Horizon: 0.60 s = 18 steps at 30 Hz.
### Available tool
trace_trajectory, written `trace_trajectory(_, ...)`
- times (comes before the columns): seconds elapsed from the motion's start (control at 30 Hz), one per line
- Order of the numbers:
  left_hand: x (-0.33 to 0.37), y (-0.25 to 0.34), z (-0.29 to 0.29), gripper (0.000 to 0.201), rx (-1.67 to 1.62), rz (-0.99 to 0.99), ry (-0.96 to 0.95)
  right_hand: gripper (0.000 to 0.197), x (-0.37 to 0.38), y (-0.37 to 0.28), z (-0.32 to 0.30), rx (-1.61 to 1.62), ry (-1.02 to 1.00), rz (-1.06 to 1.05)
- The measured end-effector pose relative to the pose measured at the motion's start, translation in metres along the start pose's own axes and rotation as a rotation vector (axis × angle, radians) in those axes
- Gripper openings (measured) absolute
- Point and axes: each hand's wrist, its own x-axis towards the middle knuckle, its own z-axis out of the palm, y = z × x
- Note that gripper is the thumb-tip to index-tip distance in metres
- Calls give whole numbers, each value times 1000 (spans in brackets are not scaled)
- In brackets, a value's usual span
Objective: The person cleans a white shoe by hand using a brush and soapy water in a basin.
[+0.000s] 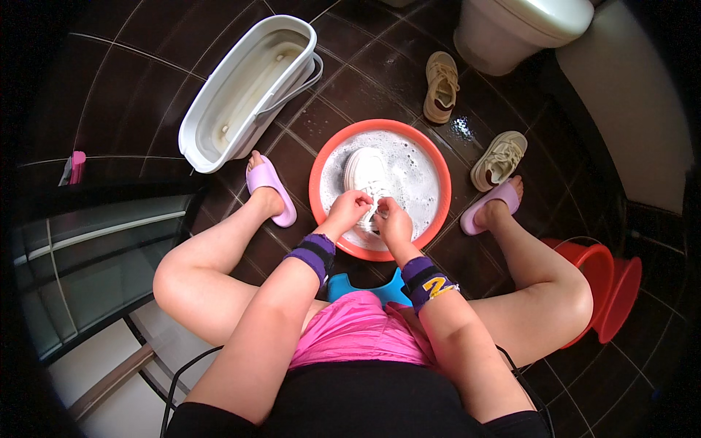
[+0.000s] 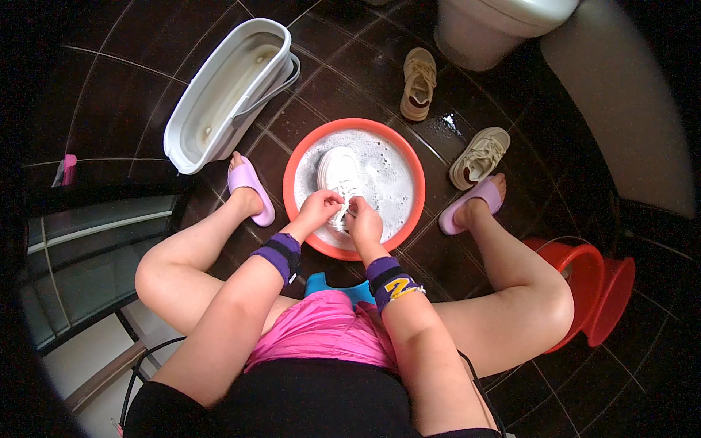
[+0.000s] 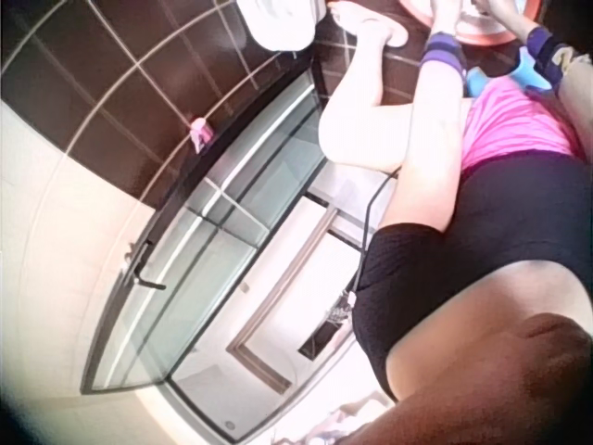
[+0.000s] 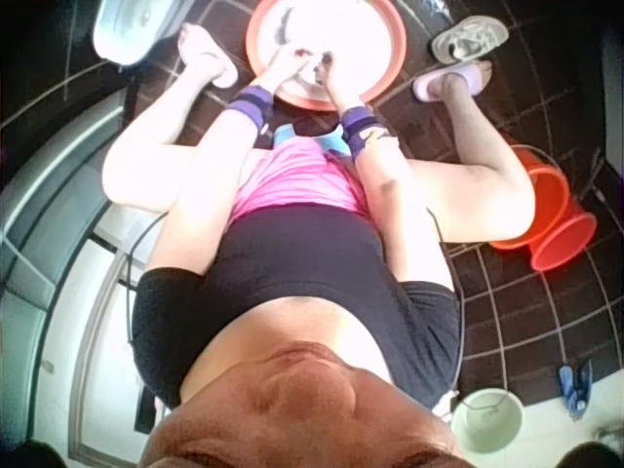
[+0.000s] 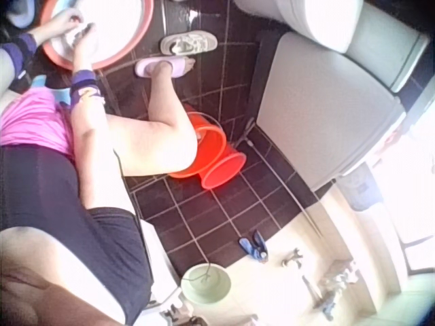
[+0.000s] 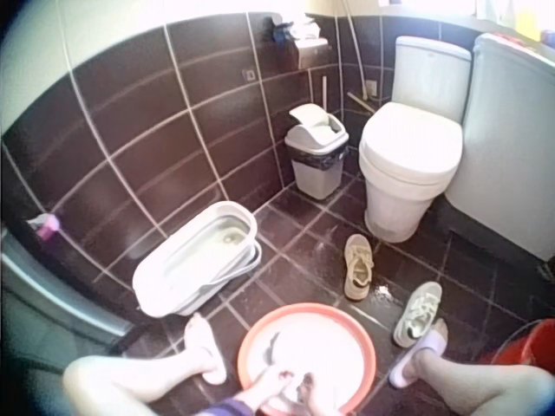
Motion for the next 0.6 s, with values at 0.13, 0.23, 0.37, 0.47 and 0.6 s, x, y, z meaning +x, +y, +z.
trace_trajectory(0.13, 5, 7, -3, 10, 41, -67, -21, 35, 1, 6, 6, 105, 70, -80)
trace_trajectory(0.23, 7, 7, -11, 9, -151, -97, -98, 36, 6, 9, 8, 193, 50, -100)
trace_trajectory(0.37, 5, 11, -18, 11, -58, -69, -87, 34, 6, 9, 11, 254, 8, -118)
trace_trajectory(0.47, 7, 12, -18, 12, 116, 141, -13, 28, 11, 15, 16, 284, -14, -124)
trace_trajectory(0.6, -2, 13, -18, 13, 304, 252, 188, 16, 13, 3, 18, 392, -127, 33)
